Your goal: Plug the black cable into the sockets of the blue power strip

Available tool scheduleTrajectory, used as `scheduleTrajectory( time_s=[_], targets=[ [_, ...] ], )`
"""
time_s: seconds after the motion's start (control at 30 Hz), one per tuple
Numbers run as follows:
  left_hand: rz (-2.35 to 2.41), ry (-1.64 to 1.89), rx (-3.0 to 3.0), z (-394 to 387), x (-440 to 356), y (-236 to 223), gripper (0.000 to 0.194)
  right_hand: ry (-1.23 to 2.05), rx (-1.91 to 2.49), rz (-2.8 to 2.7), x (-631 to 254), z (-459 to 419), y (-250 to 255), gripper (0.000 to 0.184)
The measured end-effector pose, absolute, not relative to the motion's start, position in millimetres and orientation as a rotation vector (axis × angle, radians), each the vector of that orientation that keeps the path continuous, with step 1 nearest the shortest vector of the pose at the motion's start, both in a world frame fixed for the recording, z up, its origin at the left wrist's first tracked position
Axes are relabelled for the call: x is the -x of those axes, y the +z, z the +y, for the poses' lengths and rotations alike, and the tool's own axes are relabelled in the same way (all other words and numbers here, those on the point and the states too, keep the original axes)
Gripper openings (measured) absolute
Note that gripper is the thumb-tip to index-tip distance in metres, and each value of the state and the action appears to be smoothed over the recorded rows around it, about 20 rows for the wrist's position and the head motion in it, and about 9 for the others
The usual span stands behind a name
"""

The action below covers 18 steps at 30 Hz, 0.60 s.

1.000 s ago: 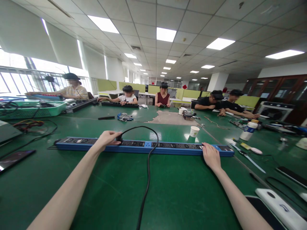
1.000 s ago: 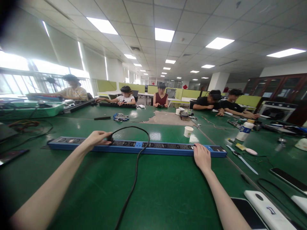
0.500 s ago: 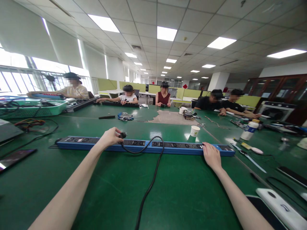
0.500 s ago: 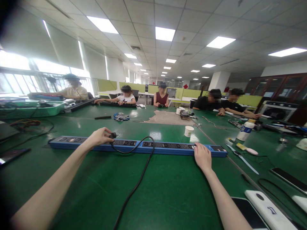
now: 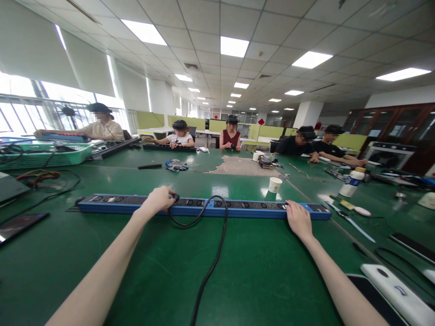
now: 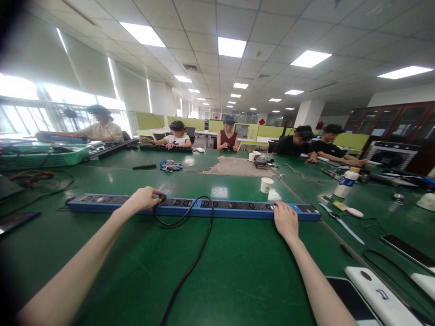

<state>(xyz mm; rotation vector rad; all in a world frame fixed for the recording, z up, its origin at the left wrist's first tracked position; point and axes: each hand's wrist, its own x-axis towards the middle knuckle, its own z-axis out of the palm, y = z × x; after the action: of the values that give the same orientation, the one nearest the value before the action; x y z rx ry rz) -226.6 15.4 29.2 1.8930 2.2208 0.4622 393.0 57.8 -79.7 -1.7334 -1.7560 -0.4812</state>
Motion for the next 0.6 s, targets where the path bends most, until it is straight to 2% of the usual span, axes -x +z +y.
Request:
scheduleTrajectory(
  time_s=[0.2, 0.4, 0.6],
  targets=[
    [2.194, 0.402, -1.988, 13.3, 219.9, 32.6, 0.050, -0.483, 1.723, -1.762, -391.7, 56.5, -79.1, 0.052],
    [2.265, 0.239, -2.212, 1.9, 199.8, 40.4, 0.037, -0.498, 1.724, -1.759, -392.3, 57.6, -79.8, 0.051],
    [2.361, 0.149, -2.251, -6.3, 177.8, 42.4, 0.034, -0.506, 1.713, -1.758, -392.8, 58.2, -80.4, 0.050]
  ],
)
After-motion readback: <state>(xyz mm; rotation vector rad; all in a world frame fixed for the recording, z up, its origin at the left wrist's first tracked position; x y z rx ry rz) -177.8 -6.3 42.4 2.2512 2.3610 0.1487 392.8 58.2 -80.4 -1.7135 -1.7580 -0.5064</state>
